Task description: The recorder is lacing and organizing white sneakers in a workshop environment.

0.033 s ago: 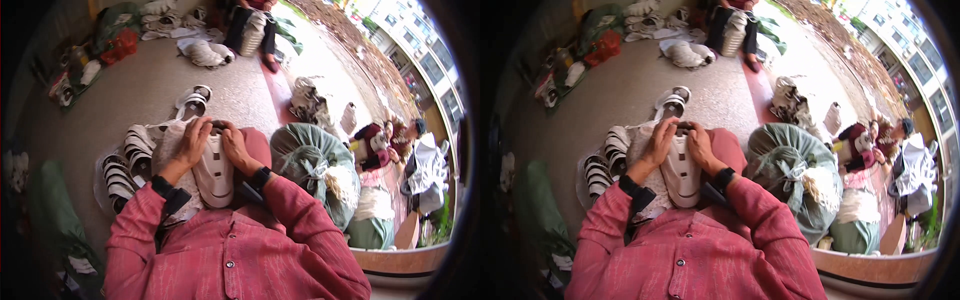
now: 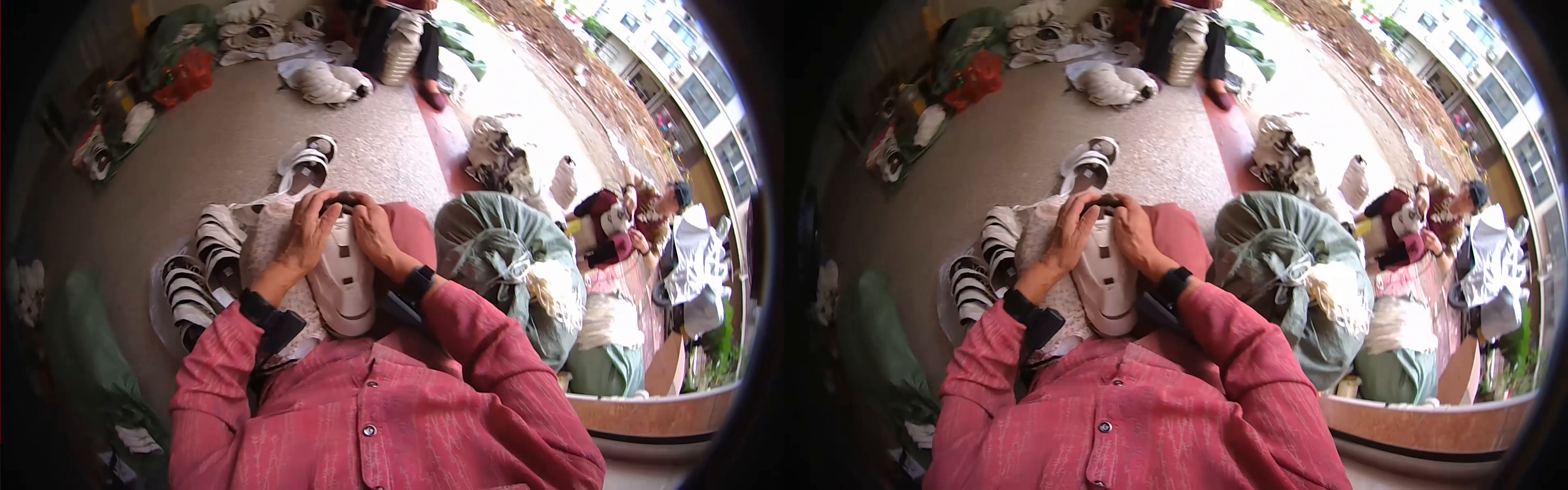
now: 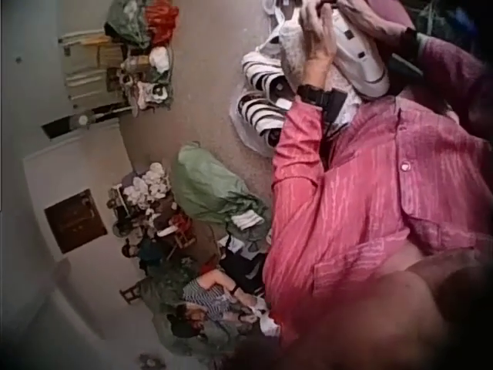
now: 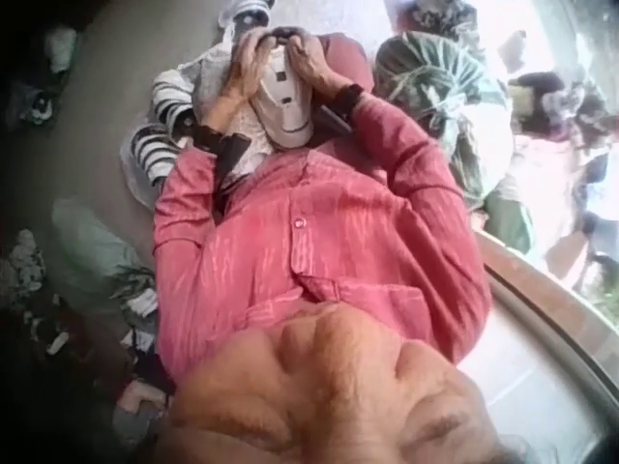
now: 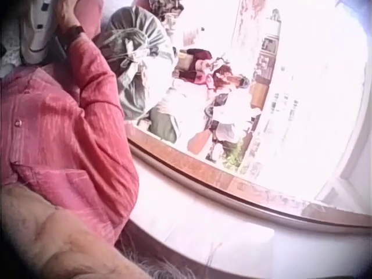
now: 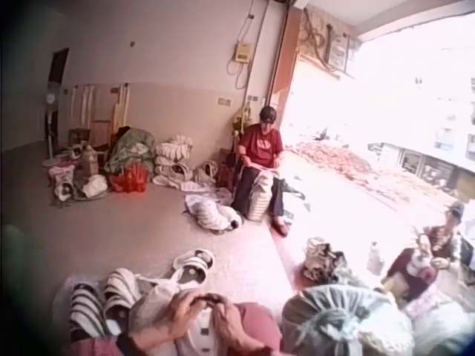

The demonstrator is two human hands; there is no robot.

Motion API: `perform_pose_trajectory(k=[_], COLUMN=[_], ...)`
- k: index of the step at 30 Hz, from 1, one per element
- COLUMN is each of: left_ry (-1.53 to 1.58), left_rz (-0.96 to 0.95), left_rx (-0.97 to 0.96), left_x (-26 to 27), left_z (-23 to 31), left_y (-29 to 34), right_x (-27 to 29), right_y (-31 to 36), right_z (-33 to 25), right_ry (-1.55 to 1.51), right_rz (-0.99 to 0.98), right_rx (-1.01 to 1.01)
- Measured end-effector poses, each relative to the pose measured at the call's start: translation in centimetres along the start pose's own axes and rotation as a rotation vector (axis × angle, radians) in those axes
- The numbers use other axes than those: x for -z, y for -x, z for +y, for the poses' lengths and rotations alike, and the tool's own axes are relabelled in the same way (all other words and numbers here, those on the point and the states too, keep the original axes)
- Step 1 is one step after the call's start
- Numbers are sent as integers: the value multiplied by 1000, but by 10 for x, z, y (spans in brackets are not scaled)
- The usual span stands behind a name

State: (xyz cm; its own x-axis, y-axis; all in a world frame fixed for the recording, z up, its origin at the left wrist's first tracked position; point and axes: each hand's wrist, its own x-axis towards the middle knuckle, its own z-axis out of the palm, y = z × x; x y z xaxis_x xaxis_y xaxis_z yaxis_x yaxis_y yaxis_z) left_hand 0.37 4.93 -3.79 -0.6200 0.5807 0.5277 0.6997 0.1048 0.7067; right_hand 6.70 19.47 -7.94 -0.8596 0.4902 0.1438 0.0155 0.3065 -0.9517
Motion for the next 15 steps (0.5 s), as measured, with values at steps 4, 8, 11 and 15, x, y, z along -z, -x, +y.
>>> perform_pose_trajectory(k=[4,8,11,15], left_ry=[5,225,310,235], left_rz=[-79,-185,-184,-147], left_rx=[106,248,303,252], left_x=[-7,-18,-15,-15], left_z=[-8,-43,-33,-20], left_y=[-17,-26,-13,-9], right_x=[9,13,14,16], right_y=[-23,-30,-11,3], right_z=[-11,10,3,-8], right_ry=[-18,-271,-156,-217], right_rz=[-54,-174,-102,-19], right_rx=[71,-31,10,72])
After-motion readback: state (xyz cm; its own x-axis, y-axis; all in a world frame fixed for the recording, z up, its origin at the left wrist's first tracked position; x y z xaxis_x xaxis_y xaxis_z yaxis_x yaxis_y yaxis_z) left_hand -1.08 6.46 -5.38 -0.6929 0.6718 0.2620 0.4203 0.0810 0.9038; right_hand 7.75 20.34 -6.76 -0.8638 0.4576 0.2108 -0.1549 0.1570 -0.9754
